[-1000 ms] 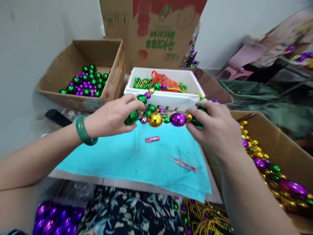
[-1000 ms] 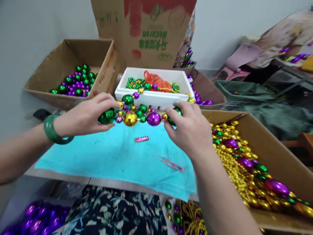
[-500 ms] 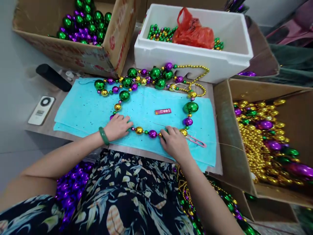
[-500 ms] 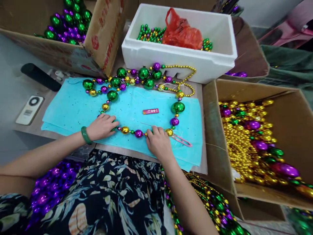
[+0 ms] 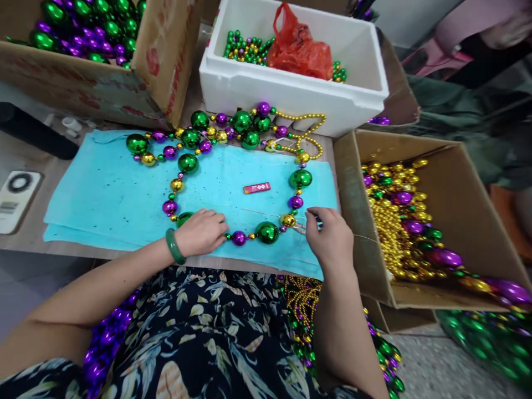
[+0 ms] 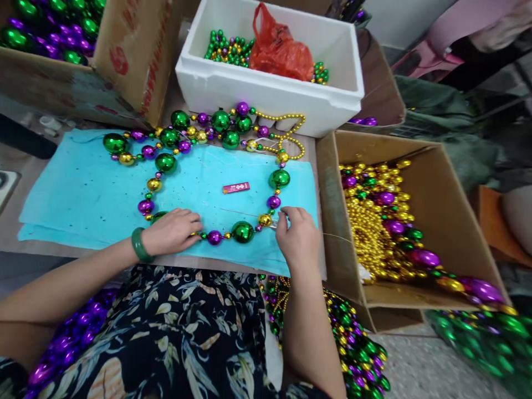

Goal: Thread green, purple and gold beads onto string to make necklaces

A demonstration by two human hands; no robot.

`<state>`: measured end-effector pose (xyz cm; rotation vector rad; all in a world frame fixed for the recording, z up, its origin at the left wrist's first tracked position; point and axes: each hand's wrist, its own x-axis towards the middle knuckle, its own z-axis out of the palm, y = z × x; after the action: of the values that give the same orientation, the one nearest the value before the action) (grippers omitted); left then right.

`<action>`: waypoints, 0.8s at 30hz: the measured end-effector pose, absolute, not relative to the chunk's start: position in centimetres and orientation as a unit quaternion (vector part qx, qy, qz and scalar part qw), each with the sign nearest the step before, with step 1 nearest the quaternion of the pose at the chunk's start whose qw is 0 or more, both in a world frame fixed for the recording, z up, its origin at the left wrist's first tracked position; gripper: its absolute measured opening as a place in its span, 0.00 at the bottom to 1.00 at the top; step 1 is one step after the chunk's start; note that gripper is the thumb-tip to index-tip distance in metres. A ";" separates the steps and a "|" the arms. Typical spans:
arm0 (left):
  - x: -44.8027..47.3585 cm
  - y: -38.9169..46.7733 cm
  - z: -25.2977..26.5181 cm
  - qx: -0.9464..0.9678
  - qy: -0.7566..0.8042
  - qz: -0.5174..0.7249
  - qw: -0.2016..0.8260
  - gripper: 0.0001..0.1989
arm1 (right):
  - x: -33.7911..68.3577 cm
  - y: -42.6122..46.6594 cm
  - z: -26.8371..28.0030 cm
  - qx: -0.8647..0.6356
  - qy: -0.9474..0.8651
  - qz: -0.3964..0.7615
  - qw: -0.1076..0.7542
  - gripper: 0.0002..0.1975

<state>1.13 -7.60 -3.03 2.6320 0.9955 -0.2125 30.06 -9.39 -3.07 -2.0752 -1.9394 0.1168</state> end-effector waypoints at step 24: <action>1.4 -7.1 -3.7 0.875 0.469 -0.062 0.101 0.12 | 33.4 -11.4 -7.0 -0.754 -0.651 0.086 -0.014 0.12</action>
<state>1.37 -7.12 -3.68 2.5860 1.3858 -0.1834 33.38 -11.43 -7.00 -2.3896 -2.0644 0.2714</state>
